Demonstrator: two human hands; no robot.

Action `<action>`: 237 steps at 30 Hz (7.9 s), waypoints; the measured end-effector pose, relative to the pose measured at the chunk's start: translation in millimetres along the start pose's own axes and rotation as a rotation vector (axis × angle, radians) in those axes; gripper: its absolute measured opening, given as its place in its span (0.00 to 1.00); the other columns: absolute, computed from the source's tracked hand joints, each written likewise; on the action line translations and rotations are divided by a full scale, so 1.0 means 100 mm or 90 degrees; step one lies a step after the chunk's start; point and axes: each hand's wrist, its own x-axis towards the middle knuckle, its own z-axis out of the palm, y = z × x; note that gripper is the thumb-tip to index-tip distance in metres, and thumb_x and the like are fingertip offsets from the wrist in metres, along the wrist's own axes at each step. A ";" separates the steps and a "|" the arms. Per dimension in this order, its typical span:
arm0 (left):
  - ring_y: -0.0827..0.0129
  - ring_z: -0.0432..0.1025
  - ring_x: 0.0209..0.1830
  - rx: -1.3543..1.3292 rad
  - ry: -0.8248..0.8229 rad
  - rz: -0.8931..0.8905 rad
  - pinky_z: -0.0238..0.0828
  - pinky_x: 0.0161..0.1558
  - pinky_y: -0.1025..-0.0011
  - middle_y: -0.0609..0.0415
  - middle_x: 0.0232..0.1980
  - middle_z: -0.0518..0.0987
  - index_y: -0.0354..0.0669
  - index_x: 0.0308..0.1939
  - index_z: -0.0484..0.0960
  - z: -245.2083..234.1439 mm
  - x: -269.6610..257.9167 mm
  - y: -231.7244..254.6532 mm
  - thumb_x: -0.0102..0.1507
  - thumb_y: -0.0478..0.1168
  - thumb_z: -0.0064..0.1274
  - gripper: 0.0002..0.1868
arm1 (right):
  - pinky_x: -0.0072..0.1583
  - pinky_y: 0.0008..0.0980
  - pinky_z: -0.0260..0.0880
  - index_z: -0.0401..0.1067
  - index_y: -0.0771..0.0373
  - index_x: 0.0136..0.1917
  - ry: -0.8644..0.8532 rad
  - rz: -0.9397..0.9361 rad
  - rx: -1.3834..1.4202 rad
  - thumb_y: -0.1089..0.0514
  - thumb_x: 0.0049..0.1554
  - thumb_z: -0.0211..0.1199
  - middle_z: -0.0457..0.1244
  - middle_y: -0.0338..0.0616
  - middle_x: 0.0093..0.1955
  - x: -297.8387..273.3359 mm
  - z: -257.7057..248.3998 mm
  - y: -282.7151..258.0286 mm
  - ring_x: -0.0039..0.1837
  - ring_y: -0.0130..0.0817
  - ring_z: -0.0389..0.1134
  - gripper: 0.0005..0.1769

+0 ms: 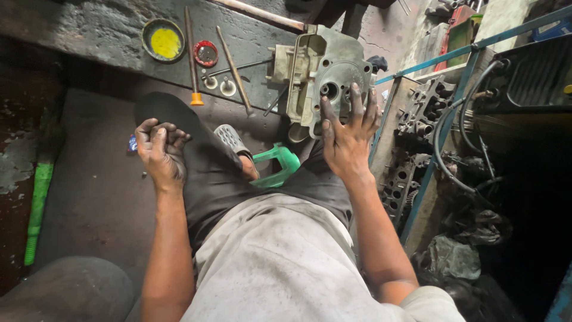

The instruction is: The person cleans a metal engine cylinder head using a screwdriver to scrape residue and a cloth to wipe the surfaces. They rotate the part to access different areas and continue wiping until the surfaces appear clean.

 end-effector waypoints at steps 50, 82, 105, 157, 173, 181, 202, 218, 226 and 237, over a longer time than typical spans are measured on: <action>0.64 0.77 0.39 0.015 0.020 -0.012 0.80 0.47 0.60 0.48 0.45 0.78 0.42 0.60 0.68 0.00 0.09 -0.06 0.71 0.31 0.46 0.14 | 0.84 0.61 0.32 0.75 0.52 0.71 -0.136 -0.149 0.280 0.52 0.71 0.43 0.43 0.53 0.86 0.74 -0.34 -0.74 0.87 0.66 0.30 0.24; 0.65 0.76 0.38 -0.002 0.003 0.005 0.80 0.45 0.63 0.48 0.44 0.77 0.40 0.59 0.66 -0.01 0.08 -0.01 0.71 0.32 0.45 0.13 | 0.77 0.59 0.30 0.78 0.61 0.57 -0.440 -0.187 0.146 0.46 0.63 0.37 0.37 0.50 0.85 2.22 0.92 -1.18 0.83 0.60 0.26 0.31; 0.61 0.76 0.40 -0.010 -0.011 -0.009 0.79 0.50 0.60 0.46 0.46 0.78 0.41 0.62 0.68 0.01 0.08 -0.07 0.72 0.29 0.46 0.14 | 0.82 0.62 0.24 0.71 0.49 0.76 0.025 0.093 0.039 0.50 0.72 0.35 0.36 0.58 0.88 -0.19 -0.15 0.25 0.87 0.65 0.26 0.29; 0.62 0.77 0.39 -0.009 0.013 -0.016 0.80 0.48 0.60 0.47 0.44 0.79 0.42 0.61 0.69 -0.01 0.01 0.01 0.71 0.30 0.46 0.14 | 0.81 0.65 0.35 0.77 0.55 0.66 0.100 0.153 0.051 0.50 0.72 0.38 0.46 0.56 0.84 -0.05 -0.17 0.07 0.86 0.63 0.36 0.26; 0.64 0.77 0.39 0.020 0.009 0.005 0.80 0.48 0.61 0.48 0.44 0.79 0.41 0.60 0.67 -0.10 0.06 -0.07 0.71 0.30 0.45 0.14 | 0.50 0.43 0.70 0.73 0.68 0.60 -0.037 -0.040 0.404 0.61 0.54 0.70 0.68 0.55 0.46 0.93 0.50 -1.23 0.46 0.49 0.71 0.21; 0.65 0.77 0.38 0.016 0.001 0.025 0.79 0.46 0.64 0.49 0.43 0.78 0.40 0.60 0.67 -0.10 0.06 -0.06 0.71 0.32 0.44 0.13 | 0.49 0.38 0.74 0.79 0.65 0.48 -0.106 -0.028 0.385 0.60 0.53 0.70 0.71 0.52 0.40 1.21 0.94 -1.24 0.43 0.43 0.75 0.09; 0.67 0.76 0.37 0.023 -0.008 0.021 0.79 0.45 0.65 0.48 0.44 0.78 0.38 0.60 0.67 -0.07 0.07 -0.05 0.72 0.31 0.43 0.12 | 0.47 0.23 0.72 0.49 0.58 0.73 -0.079 -0.008 0.874 0.72 0.52 0.68 0.68 0.42 0.46 1.68 0.93 -1.31 0.45 0.24 0.70 0.44; 0.66 0.76 0.37 0.025 -0.005 0.016 0.80 0.44 0.65 0.48 0.44 0.78 0.38 0.60 0.66 -0.07 0.09 -0.06 0.72 0.31 0.42 0.12 | 0.59 0.29 0.75 0.69 0.62 0.71 0.046 -0.083 0.498 0.75 0.58 0.64 0.72 0.49 0.55 1.65 1.16 -1.26 0.55 0.29 0.76 0.29; 0.65 0.77 0.38 0.013 -0.002 0.018 0.80 0.46 0.64 0.47 0.44 0.78 0.40 0.60 0.67 -0.07 0.07 -0.04 0.72 0.32 0.43 0.12 | 0.64 0.29 0.73 0.70 0.66 0.71 0.176 -0.049 0.512 0.72 0.62 0.70 0.71 0.46 0.61 1.15 0.34 -1.12 0.61 0.29 0.72 0.25; 0.64 0.77 0.39 -0.005 -0.004 -0.017 0.80 0.48 0.62 0.47 0.45 0.78 0.41 0.60 0.67 -0.02 0.08 -0.05 0.73 0.30 0.42 0.12 | 0.60 0.28 0.74 0.63 0.74 0.74 0.312 0.193 0.516 0.74 0.67 0.61 0.68 0.46 0.58 0.23 -0.16 -0.41 0.56 0.28 0.70 0.23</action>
